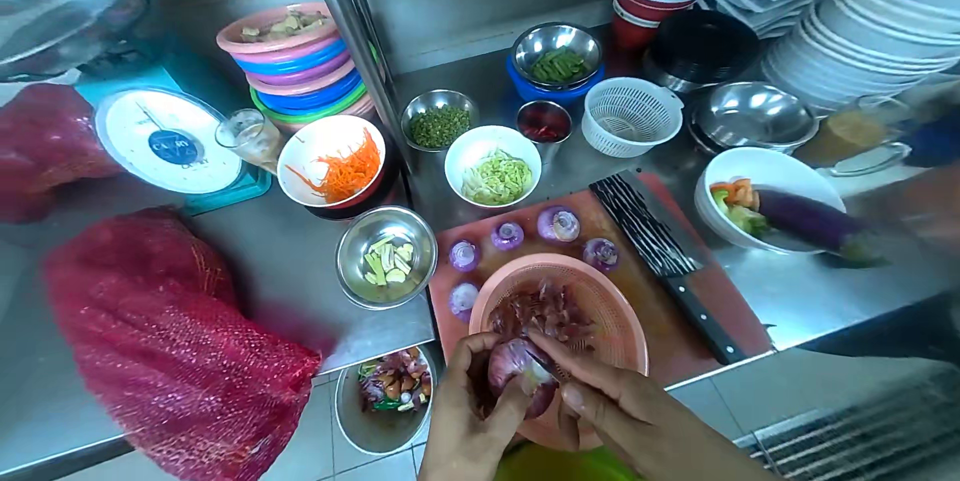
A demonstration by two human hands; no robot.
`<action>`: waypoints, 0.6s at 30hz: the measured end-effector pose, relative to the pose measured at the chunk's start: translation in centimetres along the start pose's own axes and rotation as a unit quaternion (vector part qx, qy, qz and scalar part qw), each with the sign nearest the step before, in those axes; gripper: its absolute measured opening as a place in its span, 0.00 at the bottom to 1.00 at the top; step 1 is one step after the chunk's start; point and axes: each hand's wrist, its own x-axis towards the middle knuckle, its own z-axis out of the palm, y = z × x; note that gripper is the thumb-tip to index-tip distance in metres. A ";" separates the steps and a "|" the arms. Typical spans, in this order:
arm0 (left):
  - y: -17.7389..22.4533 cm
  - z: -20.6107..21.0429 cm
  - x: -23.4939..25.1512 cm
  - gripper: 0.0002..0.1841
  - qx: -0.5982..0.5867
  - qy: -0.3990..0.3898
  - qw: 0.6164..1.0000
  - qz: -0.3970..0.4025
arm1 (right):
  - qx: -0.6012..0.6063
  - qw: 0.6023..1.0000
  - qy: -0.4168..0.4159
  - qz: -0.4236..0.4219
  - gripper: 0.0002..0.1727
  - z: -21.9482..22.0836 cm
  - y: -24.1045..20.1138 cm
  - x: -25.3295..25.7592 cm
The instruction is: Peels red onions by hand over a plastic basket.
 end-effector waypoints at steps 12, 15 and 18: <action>-1.9 -0.9 -0.1 0.24 0.020 -0.074 0.995 0.069 | 0.056 0.994 0.083 0.033 0.25 -0.4 1.6 1.0; -2.1 -1.0 -0.1 0.27 0.022 -0.106 0.991 0.079 | 0.081 0.991 0.093 0.059 0.25 -0.7 1.8 1.3; -2.7 -1.0 0.1 0.27 -0.063 -0.125 0.988 0.071 | 0.119 0.987 0.083 0.065 0.25 -0.9 1.9 1.3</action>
